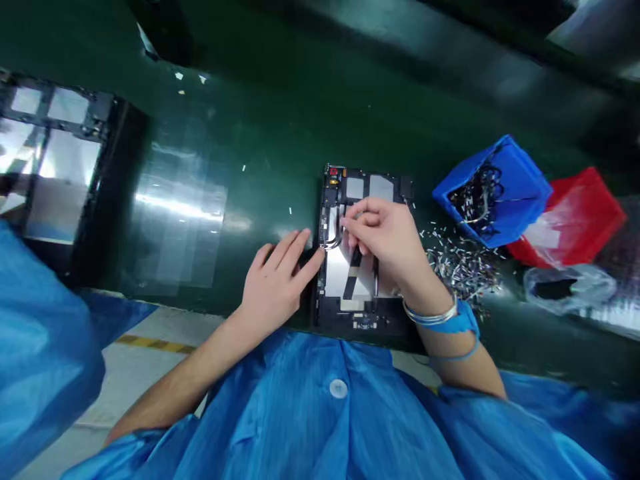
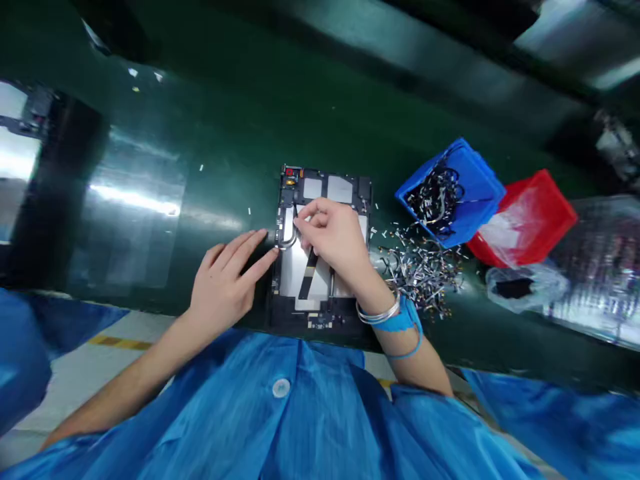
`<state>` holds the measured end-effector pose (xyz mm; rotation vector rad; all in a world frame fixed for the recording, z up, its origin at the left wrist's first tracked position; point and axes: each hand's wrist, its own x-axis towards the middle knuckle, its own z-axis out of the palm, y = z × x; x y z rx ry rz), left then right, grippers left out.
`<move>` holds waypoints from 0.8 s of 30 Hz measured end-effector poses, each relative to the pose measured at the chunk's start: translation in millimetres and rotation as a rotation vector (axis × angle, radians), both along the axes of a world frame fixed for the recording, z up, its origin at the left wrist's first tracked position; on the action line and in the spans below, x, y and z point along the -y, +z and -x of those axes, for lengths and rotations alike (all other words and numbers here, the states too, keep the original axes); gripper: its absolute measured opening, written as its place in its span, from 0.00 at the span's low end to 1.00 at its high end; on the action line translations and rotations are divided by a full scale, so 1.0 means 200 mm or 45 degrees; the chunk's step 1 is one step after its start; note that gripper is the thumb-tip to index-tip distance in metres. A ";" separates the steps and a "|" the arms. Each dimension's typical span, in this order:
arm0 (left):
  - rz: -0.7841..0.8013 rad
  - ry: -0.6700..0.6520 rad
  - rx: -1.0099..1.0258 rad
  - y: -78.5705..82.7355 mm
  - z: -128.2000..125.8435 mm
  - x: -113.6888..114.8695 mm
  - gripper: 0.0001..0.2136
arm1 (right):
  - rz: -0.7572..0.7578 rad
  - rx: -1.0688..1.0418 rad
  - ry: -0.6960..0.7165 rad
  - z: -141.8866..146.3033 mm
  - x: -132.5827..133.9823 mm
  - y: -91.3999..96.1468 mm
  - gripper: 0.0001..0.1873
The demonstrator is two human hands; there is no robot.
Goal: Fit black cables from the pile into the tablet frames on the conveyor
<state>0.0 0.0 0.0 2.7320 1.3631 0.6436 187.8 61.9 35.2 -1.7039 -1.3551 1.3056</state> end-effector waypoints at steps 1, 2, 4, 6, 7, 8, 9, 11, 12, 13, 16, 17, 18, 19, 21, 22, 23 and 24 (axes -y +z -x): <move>0.024 -0.007 0.024 0.00 -0.01 0.00 0.17 | -0.005 0.019 -0.002 0.00 0.00 0.00 0.04; 0.045 -0.016 0.045 0.00 -0.01 0.00 0.16 | -0.011 0.038 -0.002 0.00 0.00 0.00 0.04; 0.082 -0.040 0.074 0.01 -0.02 0.00 0.17 | -0.025 0.072 0.000 0.00 0.00 0.00 0.05; 0.109 -0.077 0.095 0.01 -0.02 0.00 0.19 | -0.045 0.105 0.009 0.00 0.00 0.00 0.04; 0.120 -0.093 0.089 0.01 -0.02 0.00 0.20 | -0.052 0.115 0.013 0.00 0.00 0.00 0.04; 0.131 -0.106 0.071 0.01 -0.02 0.00 0.21 | -0.058 0.122 0.016 0.00 0.00 0.00 0.04; 0.140 -0.112 0.048 0.01 -0.02 0.00 0.22 | -0.063 0.129 0.016 0.00 0.00 0.01 0.04; 0.145 -0.104 0.010 0.00 -0.02 0.00 0.23 | -0.069 0.143 0.017 0.00 0.00 0.01 0.04; 0.141 -0.096 0.002 0.00 -0.02 0.00 0.23 | -0.071 0.150 0.018 0.00 0.00 0.01 0.04; 0.136 -0.089 -0.001 0.00 -0.02 0.00 0.24 | -0.074 0.159 0.021 0.00 0.00 0.01 0.03; 0.136 -0.087 -0.003 0.00 -0.02 0.00 0.24 | -0.085 0.194 0.029 0.00 0.01 0.00 0.03; 0.142 -0.089 -0.004 0.00 -0.02 0.00 0.25 | -0.091 0.206 0.029 0.00 0.01 -0.01 0.03; 0.150 -0.089 -0.007 0.00 -0.02 0.00 0.25 | -0.098 0.218 0.029 0.00 0.01 -0.01 0.03; 0.156 -0.085 -0.011 -0.01 -0.02 0.01 0.25 | -0.107 0.231 0.028 0.01 0.01 -0.02 0.03; 0.155 -0.064 -0.020 -0.01 -0.02 0.01 0.25 | -0.126 0.262 0.031 0.01 0.01 -0.02 0.03; 0.148 -0.051 -0.024 -0.01 -0.02 0.01 0.25 | -0.138 0.282 0.038 0.01 0.01 -0.03 0.03; 0.139 -0.038 -0.028 -0.01 -0.03 0.01 0.25 | -0.151 0.312 0.056 0.01 0.01 -0.02 0.03; 0.125 -0.028 -0.033 -0.01 -0.03 0.01 0.25 | -0.168 0.358 0.092 0.00 0.01 -0.02 0.04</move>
